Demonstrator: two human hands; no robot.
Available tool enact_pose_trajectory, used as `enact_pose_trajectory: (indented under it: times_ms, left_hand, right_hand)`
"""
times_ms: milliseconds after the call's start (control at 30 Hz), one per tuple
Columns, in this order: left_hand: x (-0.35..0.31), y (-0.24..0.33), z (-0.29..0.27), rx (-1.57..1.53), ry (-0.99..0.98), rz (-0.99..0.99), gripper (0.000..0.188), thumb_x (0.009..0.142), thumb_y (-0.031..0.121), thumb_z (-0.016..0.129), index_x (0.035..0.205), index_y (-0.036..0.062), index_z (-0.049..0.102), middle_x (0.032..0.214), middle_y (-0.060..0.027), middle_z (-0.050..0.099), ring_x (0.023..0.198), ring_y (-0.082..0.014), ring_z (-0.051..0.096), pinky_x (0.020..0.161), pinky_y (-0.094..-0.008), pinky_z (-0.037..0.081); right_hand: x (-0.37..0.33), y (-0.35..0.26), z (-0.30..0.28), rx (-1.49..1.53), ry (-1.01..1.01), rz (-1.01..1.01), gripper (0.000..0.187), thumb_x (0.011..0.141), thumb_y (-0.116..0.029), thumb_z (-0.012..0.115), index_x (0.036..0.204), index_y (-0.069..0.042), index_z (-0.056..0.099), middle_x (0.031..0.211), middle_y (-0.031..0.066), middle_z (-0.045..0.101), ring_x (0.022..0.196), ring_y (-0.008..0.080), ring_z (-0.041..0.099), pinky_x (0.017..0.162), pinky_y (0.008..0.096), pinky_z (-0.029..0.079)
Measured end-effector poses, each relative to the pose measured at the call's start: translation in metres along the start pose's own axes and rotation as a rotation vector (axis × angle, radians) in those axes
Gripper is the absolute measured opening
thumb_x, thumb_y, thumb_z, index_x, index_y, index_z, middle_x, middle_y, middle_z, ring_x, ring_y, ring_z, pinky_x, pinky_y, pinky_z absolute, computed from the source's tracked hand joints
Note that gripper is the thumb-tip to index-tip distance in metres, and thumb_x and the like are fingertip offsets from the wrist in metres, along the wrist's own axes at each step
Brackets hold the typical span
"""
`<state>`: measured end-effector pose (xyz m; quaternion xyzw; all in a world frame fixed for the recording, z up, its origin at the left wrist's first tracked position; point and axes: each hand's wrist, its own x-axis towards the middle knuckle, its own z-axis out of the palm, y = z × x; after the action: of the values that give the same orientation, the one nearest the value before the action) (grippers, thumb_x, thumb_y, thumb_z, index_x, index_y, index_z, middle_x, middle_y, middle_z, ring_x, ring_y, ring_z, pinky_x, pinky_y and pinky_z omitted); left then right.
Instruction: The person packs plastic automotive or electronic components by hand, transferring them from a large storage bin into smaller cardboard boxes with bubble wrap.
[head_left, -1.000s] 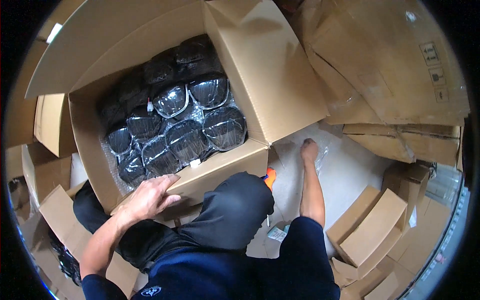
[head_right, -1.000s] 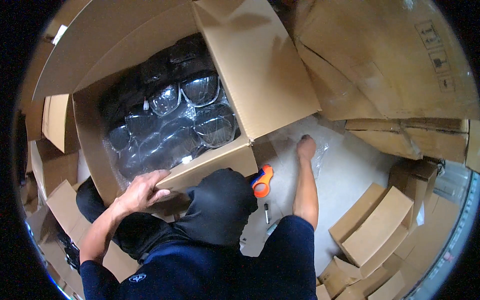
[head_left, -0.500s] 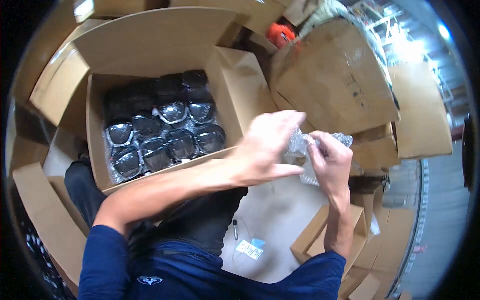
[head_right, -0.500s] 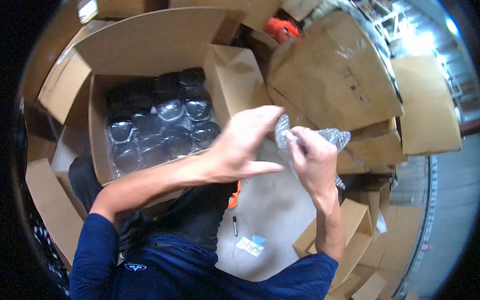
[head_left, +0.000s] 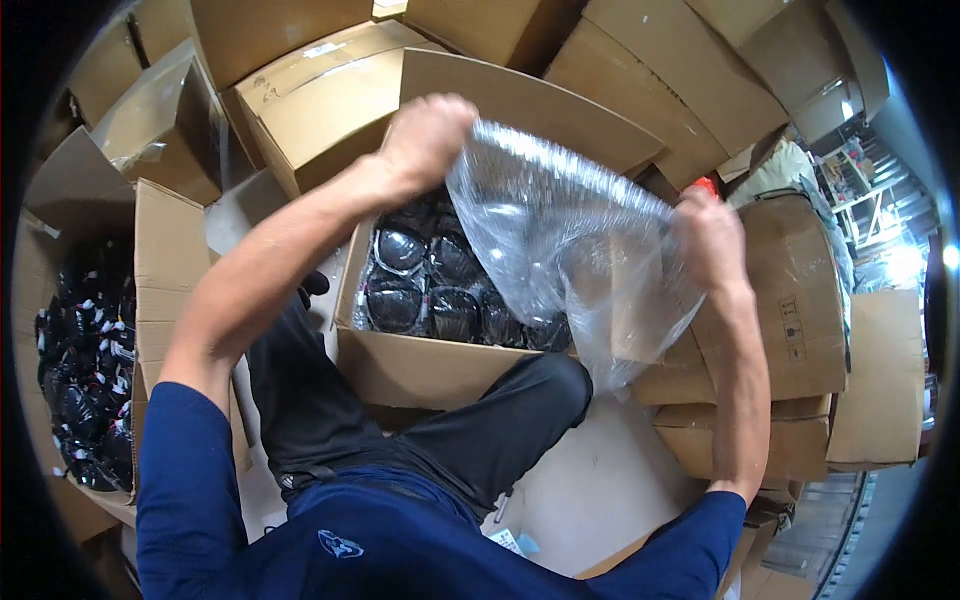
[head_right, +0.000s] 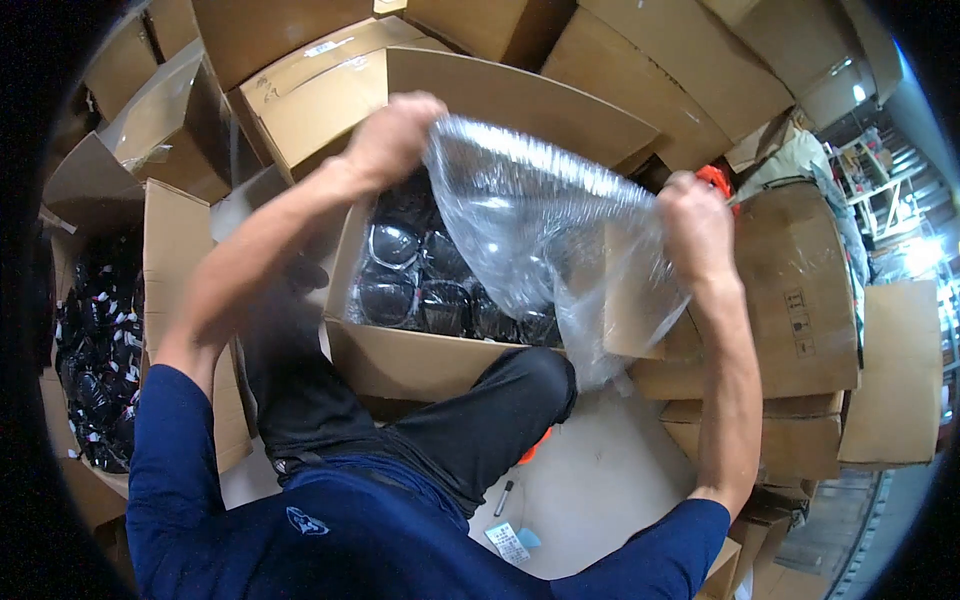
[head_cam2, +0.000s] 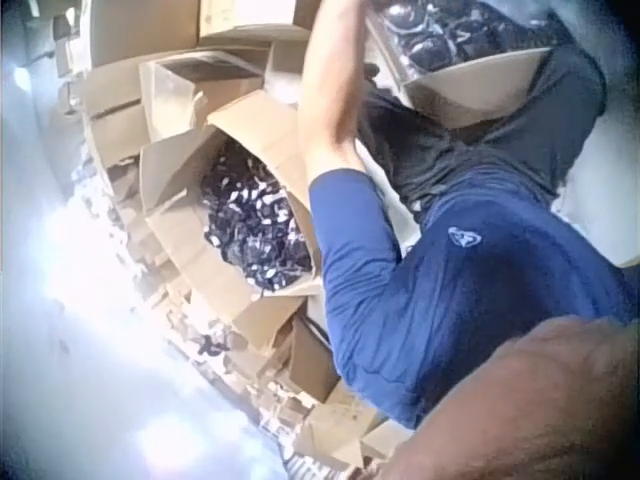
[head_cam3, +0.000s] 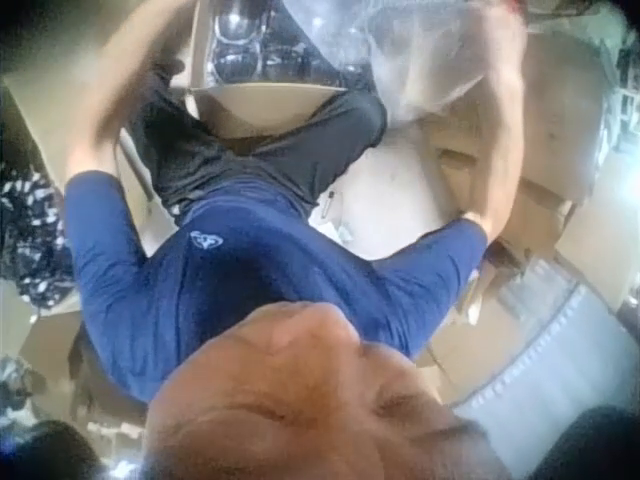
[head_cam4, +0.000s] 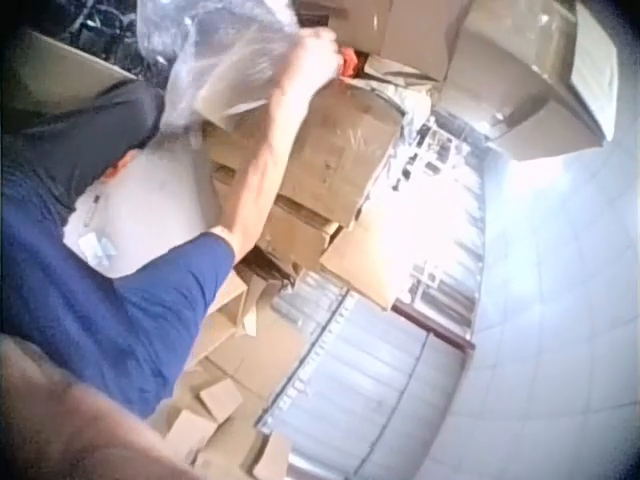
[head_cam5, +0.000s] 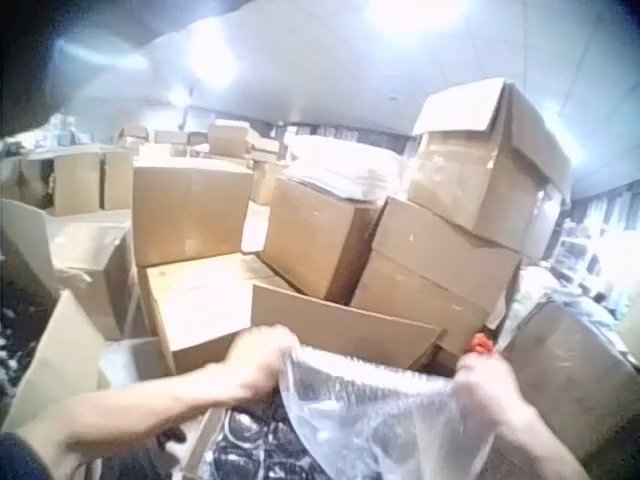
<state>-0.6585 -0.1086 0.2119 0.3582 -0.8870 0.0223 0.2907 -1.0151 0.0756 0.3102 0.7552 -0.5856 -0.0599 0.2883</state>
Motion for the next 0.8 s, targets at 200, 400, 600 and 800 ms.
enact_pose_trajectory:
  times_ms: [200,400,600,800]
  left_hand:
    - [-0.045,-0.012,-0.135,0.388,0.689,0.569,0.022,0.079,0.002,0.064,0.099,0.0002,0.073,0.088,-0.0113,0.071,0.083,-0.0269,0.069,0.081,-0.0404,0.057]
    - [-0.181,-0.018,0.084,0.372,-0.409,0.182,0.012,0.078,0.015,0.064,0.081,0.0076,0.073,0.079,-0.0085,0.070,0.080,-0.0239,0.072,0.073,-0.0397,0.056]
    - [-0.204,0.008,0.132,0.191,-0.902,0.195,0.014,0.082,0.016,0.064,0.081,0.0126,0.078,0.081,-0.0080,0.075,0.077,-0.0251,0.074,0.060,-0.0420,0.057]
    - [-0.199,0.005,0.100,0.025,-1.011,0.152,0.029,0.080,0.036,0.074,0.087,0.0075,0.077,0.085,-0.0125,0.073,0.086,-0.0293,0.072,0.070,-0.0429,0.058]
  right_hand:
    - [0.013,-0.035,-0.030,-0.072,0.500,0.032,0.014,0.078,-0.004,0.065,0.092,-0.005,0.068,0.097,0.0111,0.068,0.090,0.0272,0.066,0.082,0.0390,0.053]
    - [-0.054,-0.126,0.206,0.184,-0.175,-0.036,0.004,0.079,-0.010,0.062,0.083,-0.010,0.062,0.080,0.0094,0.064,0.076,0.0263,0.067,0.068,0.0434,0.054]
    - [-0.083,-0.163,0.258,0.330,-0.427,-0.065,0.012,0.085,-0.011,0.055,0.083,-0.006,0.066,0.080,0.0165,0.067,0.075,0.0333,0.070,0.066,0.0455,0.057]
    - [-0.087,-0.173,0.275,0.411,-0.578,-0.165,0.017,0.084,-0.011,0.055,0.082,-0.003,0.070,0.085,0.0220,0.070,0.079,0.0394,0.070,0.071,0.0498,0.056]
